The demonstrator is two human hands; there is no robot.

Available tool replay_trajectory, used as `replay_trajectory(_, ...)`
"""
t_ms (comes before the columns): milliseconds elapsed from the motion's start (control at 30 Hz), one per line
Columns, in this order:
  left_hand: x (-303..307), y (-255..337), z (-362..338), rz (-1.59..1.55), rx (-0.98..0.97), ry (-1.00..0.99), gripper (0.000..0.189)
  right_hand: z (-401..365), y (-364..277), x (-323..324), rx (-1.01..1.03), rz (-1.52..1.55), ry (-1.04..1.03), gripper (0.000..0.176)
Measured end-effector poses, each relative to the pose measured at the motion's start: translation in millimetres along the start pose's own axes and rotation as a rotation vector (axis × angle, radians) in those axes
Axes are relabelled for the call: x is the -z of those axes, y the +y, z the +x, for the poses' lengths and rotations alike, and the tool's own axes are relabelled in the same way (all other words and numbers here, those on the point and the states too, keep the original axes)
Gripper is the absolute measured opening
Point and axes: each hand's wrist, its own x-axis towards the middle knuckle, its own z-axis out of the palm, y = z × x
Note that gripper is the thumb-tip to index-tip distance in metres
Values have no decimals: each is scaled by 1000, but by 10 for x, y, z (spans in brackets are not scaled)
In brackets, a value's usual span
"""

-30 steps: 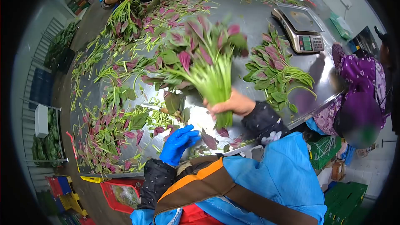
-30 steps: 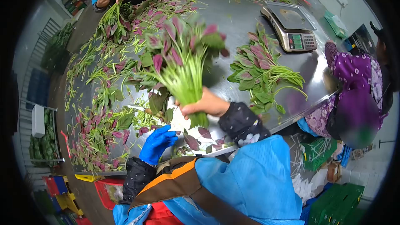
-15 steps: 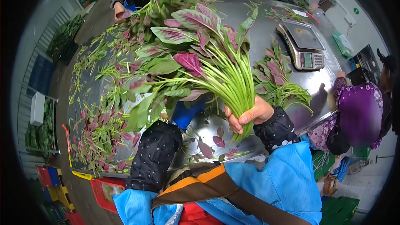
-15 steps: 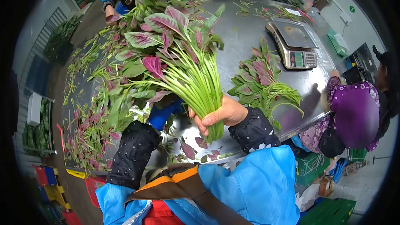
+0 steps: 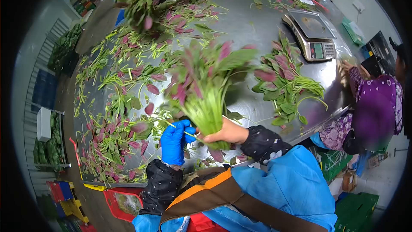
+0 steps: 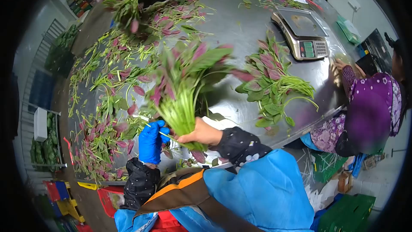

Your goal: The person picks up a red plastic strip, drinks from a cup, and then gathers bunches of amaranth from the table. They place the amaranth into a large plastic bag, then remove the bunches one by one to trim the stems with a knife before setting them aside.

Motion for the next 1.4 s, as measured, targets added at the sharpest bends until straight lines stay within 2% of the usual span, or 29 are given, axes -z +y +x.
replay_trajectory(33, 18, -28, 23, 64, -28, 30, 24, -25, 50, -72, -29, 3, 24, 41)
replay_trajectory(67, 56, -49, 26, 119, -35, 42, 23, -58, 72, -138, -86, 241, -46, 41)
replay_trajectory(133, 39, -89, 21, 194, -55, 92, 20, -70, 110, -202, -126, 304, -72, 35)
replay_trajectory(167, 113, -127, 48, 181, -27, 39, 23, -69, 154, -224, -122, 308, -86, 31)
replay_trajectory(233, 57, -129, 20, 234, -64, 121, 28, -31, 120, -150, -38, 129, -11, 27)
replay_trajectory(300, -73, -25, -71, 74, -110, 74, 32, 67, -129, -5, 117, -15, 111, 21)
replay_trajectory(333, -24, -21, -82, 86, -71, 76, 32, 72, -392, 133, 142, -159, 222, 19)
replay_trajectory(367, 71, -52, -100, 112, -22, 50, 31, 133, -529, 348, 138, -167, 213, 17)
replay_trajectory(433, 296, -207, -128, 161, 81, -5, 31, 223, -871, 634, 137, -146, 276, 24)
replay_trajectory(467, 409, -344, -148, 130, 130, -10, 29, 329, -865, 841, 97, -189, 369, 24)
replay_trajectory(600, 413, -532, -216, 54, 315, -12, 28, 788, -256, 1487, -18, -405, 591, 16)
replay_trajectory(667, 407, -554, -224, 48, 371, -25, 29, 880, 117, 1527, -51, -540, 702, 15)
replay_trajectory(700, 411, -544, -215, 64, 350, -27, 29, 919, 345, 1617, -123, -416, 665, 16)
replay_trajectory(733, 420, -533, -224, 81, 332, -27, 29, 959, 580, 1728, -185, -559, 660, 21)
replay_trajectory(800, 456, -541, -255, 106, 337, -17, 29, 921, 681, 1682, -291, -850, 631, 29)
replay_trajectory(867, 491, -573, -260, 118, 374, -5, 28, 774, 428, 1407, -375, -1155, 577, 35)
replay_trajectory(967, 513, -714, -196, 89, 403, -53, 26, 741, 661, 1357, -243, -1294, 724, 44)
replay_trajectory(1000, 505, -723, -184, 105, 405, -80, 26, 794, 718, 1346, -322, -1260, 756, 45)
replay_trajectory(1100, 493, -721, -199, 121, 395, -131, 26, 886, 667, 1418, -413, -1165, 683, 48)
replay_trajectory(1133, 522, -725, -207, 107, 385, -139, 26, 863, 576, 1463, -347, -1039, 669, 39)
replay_trajectory(1200, 556, -729, -188, 79, 321, -125, 26, 692, 76, 1273, -170, -197, 567, 28)
replay_trajectory(1233, 586, -721, -157, 71, 274, -105, 26, 586, -203, 1152, -149, 76, 479, 25)
replay_trajectory(1267, 599, -704, -127, 66, 234, -87, 25, 516, -293, 1112, -138, 118, 458, 26)
replay_trajectory(1300, 507, -534, -89, 171, 178, -115, 31, 457, -336, 1065, -125, 160, 440, 28)
replay_trajectory(1400, 151, -268, 62, 173, 121, -234, 37, 262, -315, 578, -46, 222, 433, 27)
